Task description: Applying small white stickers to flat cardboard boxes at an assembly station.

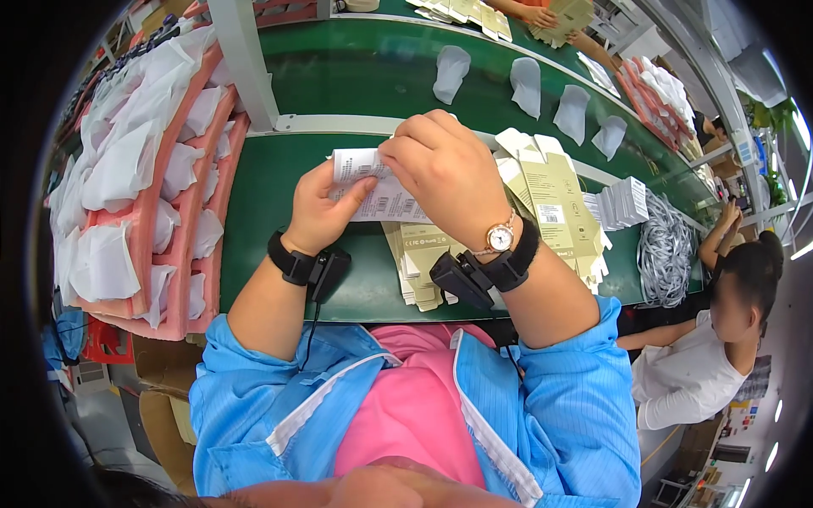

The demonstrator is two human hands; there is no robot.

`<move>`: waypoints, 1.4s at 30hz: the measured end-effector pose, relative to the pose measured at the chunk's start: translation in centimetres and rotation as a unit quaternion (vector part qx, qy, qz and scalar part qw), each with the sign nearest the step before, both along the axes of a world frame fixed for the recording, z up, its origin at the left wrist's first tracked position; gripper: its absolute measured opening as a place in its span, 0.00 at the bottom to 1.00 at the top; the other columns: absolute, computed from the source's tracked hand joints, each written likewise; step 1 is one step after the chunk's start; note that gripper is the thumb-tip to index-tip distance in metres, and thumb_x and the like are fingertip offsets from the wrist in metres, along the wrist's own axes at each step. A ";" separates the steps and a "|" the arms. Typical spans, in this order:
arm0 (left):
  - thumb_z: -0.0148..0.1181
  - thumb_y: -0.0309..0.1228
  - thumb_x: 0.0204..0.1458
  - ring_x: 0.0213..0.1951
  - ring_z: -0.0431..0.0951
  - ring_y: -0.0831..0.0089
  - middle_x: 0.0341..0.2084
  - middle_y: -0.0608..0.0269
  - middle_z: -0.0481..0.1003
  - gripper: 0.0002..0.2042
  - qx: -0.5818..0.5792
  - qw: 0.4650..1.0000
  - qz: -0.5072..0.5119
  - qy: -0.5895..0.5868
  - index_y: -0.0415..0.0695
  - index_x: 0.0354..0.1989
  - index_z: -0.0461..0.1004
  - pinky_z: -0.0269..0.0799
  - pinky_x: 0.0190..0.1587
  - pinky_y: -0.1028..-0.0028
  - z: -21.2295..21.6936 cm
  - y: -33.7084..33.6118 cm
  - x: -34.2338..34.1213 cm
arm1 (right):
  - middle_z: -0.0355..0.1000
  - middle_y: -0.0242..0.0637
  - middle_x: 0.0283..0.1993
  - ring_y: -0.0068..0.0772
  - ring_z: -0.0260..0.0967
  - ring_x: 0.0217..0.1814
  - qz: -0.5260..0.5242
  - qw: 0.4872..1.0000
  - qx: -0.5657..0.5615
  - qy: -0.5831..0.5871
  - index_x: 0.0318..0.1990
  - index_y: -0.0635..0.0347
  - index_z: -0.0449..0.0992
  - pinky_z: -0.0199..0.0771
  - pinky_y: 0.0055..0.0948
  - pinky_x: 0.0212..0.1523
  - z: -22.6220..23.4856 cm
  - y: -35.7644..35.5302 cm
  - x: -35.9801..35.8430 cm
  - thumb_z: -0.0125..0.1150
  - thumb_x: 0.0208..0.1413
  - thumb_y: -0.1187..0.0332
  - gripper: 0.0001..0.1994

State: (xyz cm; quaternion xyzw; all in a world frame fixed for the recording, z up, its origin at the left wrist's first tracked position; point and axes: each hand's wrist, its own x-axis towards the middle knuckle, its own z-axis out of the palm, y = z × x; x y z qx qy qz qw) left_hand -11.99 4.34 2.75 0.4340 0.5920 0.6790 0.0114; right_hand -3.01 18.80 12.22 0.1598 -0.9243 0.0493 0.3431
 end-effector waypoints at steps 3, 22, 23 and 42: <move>0.58 0.27 0.50 0.32 0.76 0.76 0.30 0.60 0.76 0.09 -0.015 1.000 -0.005 -0.010 0.38 0.38 0.74 0.71 0.35 0.76 0.1 -0.3 0.2 | 0.70 0.32 0.30 0.35 0.67 0.33 -0.005 1.000 0.001 -0.003 0.30 0.58 0.76 0.69 0.31 0.32 -0.3 -0.2 -0.1 0.65 0.39 0.75 0.07; 0.45 0.37 0.61 0.35 0.72 0.81 0.34 0.64 0.74 0.15 0.258 0.929 0.137 -0.226 0.35 0.41 0.70 0.68 0.40 0.80 -0.4 0.0 -1.8 | 0.66 0.23 0.26 0.11 0.59 0.25 -0.107 0.714 -0.648 -0.240 0.34 0.62 0.72 0.58 0.12 0.25 -6.6 4.2 3.1 0.58 0.53 0.70 0.06; 0.45 0.37 0.61 0.35 0.72 0.81 0.34 0.64 0.74 0.15 0.257 0.930 0.138 -0.222 0.35 0.41 0.70 0.68 0.40 0.81 -0.4 0.0 -1.7 | 0.66 0.23 0.25 0.11 0.57 0.23 -0.117 0.701 -0.655 -0.259 0.34 0.61 0.72 0.56 0.12 0.24 -7.0 4.5 3.0 0.58 0.53 0.70 0.05; 0.46 0.36 0.60 0.35 0.72 0.82 0.34 0.64 0.74 0.15 0.246 0.937 0.109 -0.224 0.35 0.41 0.70 0.67 0.39 0.81 -0.6 0.3 -1.6 | 0.69 0.31 0.24 0.20 0.63 0.22 -0.224 0.870 -0.346 -0.270 0.32 0.64 0.73 0.65 0.20 0.26 -9.6 3.7 2.0 0.60 0.49 0.70 0.06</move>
